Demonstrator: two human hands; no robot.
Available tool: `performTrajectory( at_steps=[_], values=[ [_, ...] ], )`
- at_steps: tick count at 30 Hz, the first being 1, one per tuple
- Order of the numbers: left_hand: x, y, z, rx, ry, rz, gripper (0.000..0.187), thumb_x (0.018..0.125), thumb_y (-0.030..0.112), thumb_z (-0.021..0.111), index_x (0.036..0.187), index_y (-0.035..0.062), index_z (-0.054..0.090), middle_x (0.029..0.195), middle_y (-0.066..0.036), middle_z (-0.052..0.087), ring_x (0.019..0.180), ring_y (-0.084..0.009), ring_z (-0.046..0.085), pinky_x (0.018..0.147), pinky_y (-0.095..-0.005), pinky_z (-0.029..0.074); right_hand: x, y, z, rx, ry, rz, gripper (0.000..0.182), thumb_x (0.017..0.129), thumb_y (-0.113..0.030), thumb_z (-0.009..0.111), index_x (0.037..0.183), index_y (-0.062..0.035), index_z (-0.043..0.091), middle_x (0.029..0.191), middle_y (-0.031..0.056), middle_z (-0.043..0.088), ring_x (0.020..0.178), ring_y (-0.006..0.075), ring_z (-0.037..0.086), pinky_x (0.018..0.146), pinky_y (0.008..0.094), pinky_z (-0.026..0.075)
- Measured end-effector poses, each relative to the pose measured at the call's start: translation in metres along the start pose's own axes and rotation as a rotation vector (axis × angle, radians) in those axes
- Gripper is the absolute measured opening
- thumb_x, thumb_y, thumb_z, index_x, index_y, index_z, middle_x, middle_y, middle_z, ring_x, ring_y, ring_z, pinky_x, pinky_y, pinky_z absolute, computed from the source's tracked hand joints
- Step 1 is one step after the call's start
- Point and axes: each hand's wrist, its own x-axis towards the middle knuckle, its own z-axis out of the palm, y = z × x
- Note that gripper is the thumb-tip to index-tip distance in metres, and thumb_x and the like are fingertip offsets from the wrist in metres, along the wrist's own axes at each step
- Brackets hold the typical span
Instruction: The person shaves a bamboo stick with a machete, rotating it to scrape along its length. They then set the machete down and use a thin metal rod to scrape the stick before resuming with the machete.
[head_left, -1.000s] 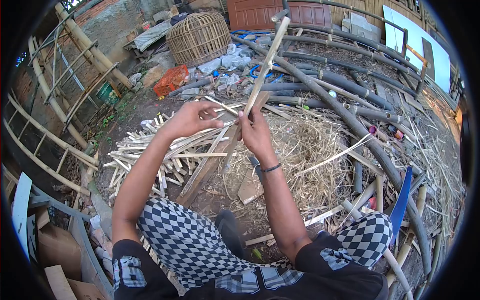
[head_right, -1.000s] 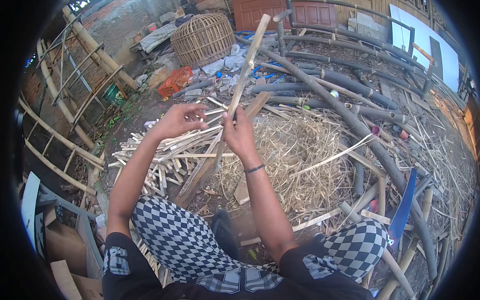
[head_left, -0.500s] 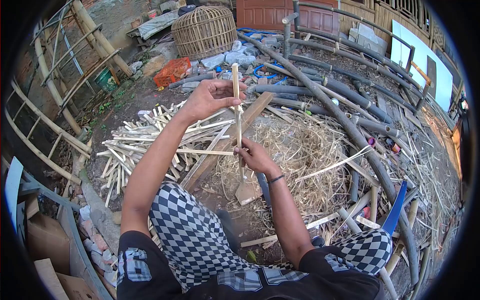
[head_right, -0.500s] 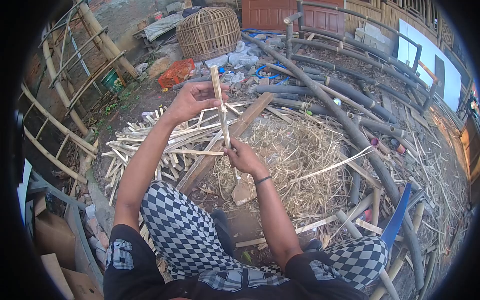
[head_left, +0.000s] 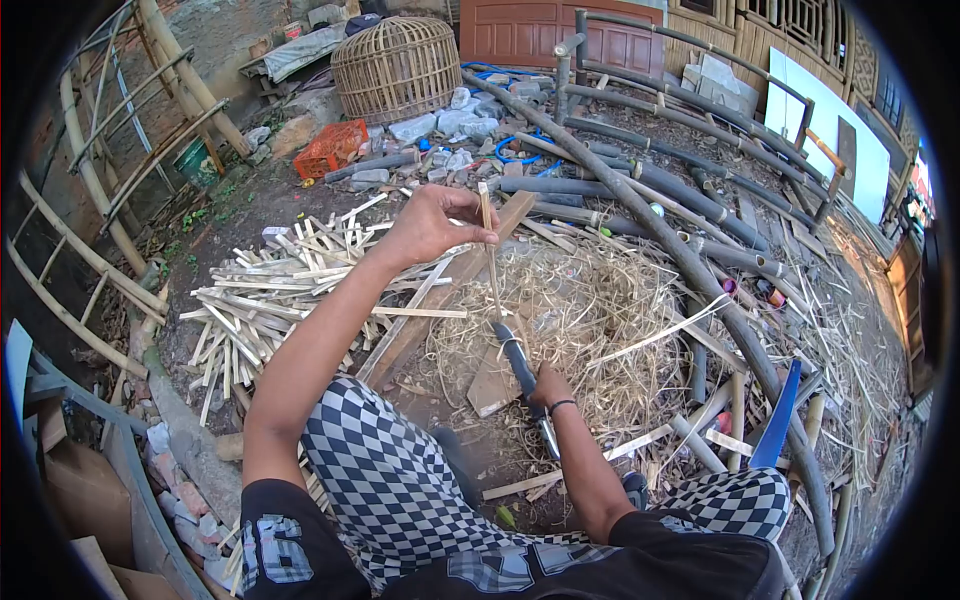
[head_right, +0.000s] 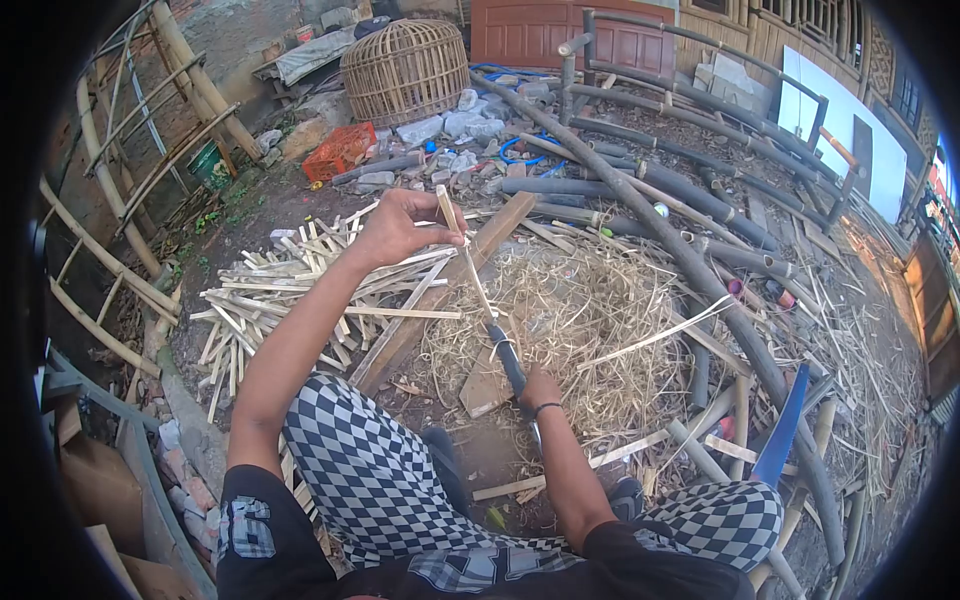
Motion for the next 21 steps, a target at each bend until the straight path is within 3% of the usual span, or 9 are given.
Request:
performTrajectory(
  at_steps=[4, 6, 8, 10, 16, 18, 19, 20, 21],
  values=[
    [-0.003, 0.002, 0.006, -0.004, -0.021, -0.003, 0.025, 0.079, 0.011, 0.084, 0.101, 0.0027, 0.076, 0.090, -0.007, 0.077, 0.087, -0.0112, 0.072, 0.085, -0.0285, 0.056, -0.026, -0.001, 0.018, 0.061, 0.062, 0.110, 0.082, 0.067, -0.026, 0.089, 0.130, -0.0033, 0.041, 0.111, 0.0286, 0.067, 0.106, 0.0421, 0.067, 0.088, 0.0485, 0.057],
    [-0.003, 0.008, 0.005, 0.099, 0.006, -0.035, 0.025, 0.080, 0.011, 0.084, 0.101, 0.0020, 0.075, 0.090, -0.007, 0.077, 0.087, -0.0113, 0.072, 0.085, -0.0286, 0.056, -0.046, -0.005, 0.033, -0.032, 0.441, 0.135, 0.083, 0.066, -0.026, 0.090, 0.130, -0.0037, 0.042, 0.119, 0.0274, 0.062, 0.110, 0.0429, 0.064, 0.089, 0.0481, 0.056],
    [0.001, 0.000, 0.004, 0.058, 0.004, -0.035, 0.025, 0.080, 0.011, 0.083, 0.101, 0.0013, 0.075, 0.091, -0.008, 0.077, 0.086, -0.0118, 0.072, 0.084, -0.0290, 0.057, -0.058, -0.006, 0.041, -0.034, 0.433, 0.136, 0.075, 0.070, -0.025, 0.086, 0.129, -0.0046, 0.044, 0.123, 0.0260, 0.058, 0.113, 0.0427, 0.062, 0.091, 0.0482, 0.055],
    [0.003, -0.004, 0.002, 0.062, 0.016, -0.025, 0.024, 0.080, 0.010, 0.083, 0.100, 0.0005, 0.075, 0.090, -0.008, 0.077, 0.085, -0.0124, 0.072, 0.083, -0.0292, 0.057, -0.065, -0.001, 0.046, 0.036, 0.212, 0.170, 0.065, 0.076, -0.026, 0.081, 0.128, -0.0056, 0.047, 0.122, 0.0259, 0.059, 0.111, 0.0424, 0.063, 0.091, 0.0489, 0.055],
    [0.009, -0.025, -0.001, 0.102, 0.066, 0.048, 0.024, 0.079, 0.011, 0.084, 0.100, 0.0012, 0.075, 0.089, -0.008, 0.076, 0.083, -0.0124, 0.072, 0.082, -0.0289, 0.057, -0.061, 0.005, 0.045, 0.024, 0.187, 0.189, 0.056, 0.078, -0.024, 0.073, 0.125, -0.0037, 0.052, 0.117, 0.0256, 0.063, 0.105, 0.0419, 0.066, 0.091, 0.0503, 0.055],
    [0.010, -0.035, -0.003, 0.086, 0.046, 0.012, 0.027, 0.079, 0.012, 0.083, 0.104, 0.0029, 0.075, 0.095, -0.007, 0.076, 0.091, -0.0142, 0.072, 0.089, -0.0307, 0.055, -0.050, 0.012, 0.036, 0.064, 0.073, 0.148, 0.046, 0.075, -0.021, 0.070, 0.115, 0.0003, 0.062, 0.115, 0.0283, 0.066, 0.102, 0.0407, 0.067, 0.092, 0.0462, 0.056],
    [0.011, -0.038, -0.005, 0.086, 0.051, 0.014, 0.027, 0.079, 0.012, 0.083, 0.104, 0.0029, 0.075, 0.095, -0.007, 0.076, 0.091, -0.0142, 0.072, 0.089, -0.0307, 0.055, -0.045, 0.014, 0.014, 0.053, -0.090, 0.098, 0.037, 0.075, -0.022, 0.067, 0.101, 0.0041, 0.070, 0.113, 0.0310, 0.067, 0.095, 0.0420, 0.069, 0.084, 0.0446, 0.058],
    [0.011, -0.041, -0.006, 0.071, 0.068, 0.022, 0.027, 0.079, 0.012, 0.083, 0.103, 0.0027, 0.075, 0.093, -0.007, 0.076, 0.088, -0.0133, 0.072, 0.086, -0.0298, 0.056, -0.044, 0.014, -0.004, 0.050, -0.089, 0.097, 0.037, 0.075, -0.022, 0.067, 0.101, 0.0041, 0.070, 0.113, 0.0310, 0.067, 0.095, 0.0420, 0.069, 0.084, 0.0446, 0.058],
    [0.011, -0.043, -0.006, 0.055, 0.083, 0.030, 0.026, 0.079, 0.012, 0.084, 0.102, 0.0025, 0.076, 0.090, -0.007, 0.077, 0.084, -0.0123, 0.072, 0.082, -0.0289, 0.057, -0.053, 0.007, -0.028, 0.255, -0.159, 0.141, 0.032, 0.078, -0.020, 0.064, 0.097, 0.0046, 0.070, 0.106, 0.0276, 0.069, 0.088, 0.0405, 0.069, 0.077, 0.0434, 0.058]
  ],
)
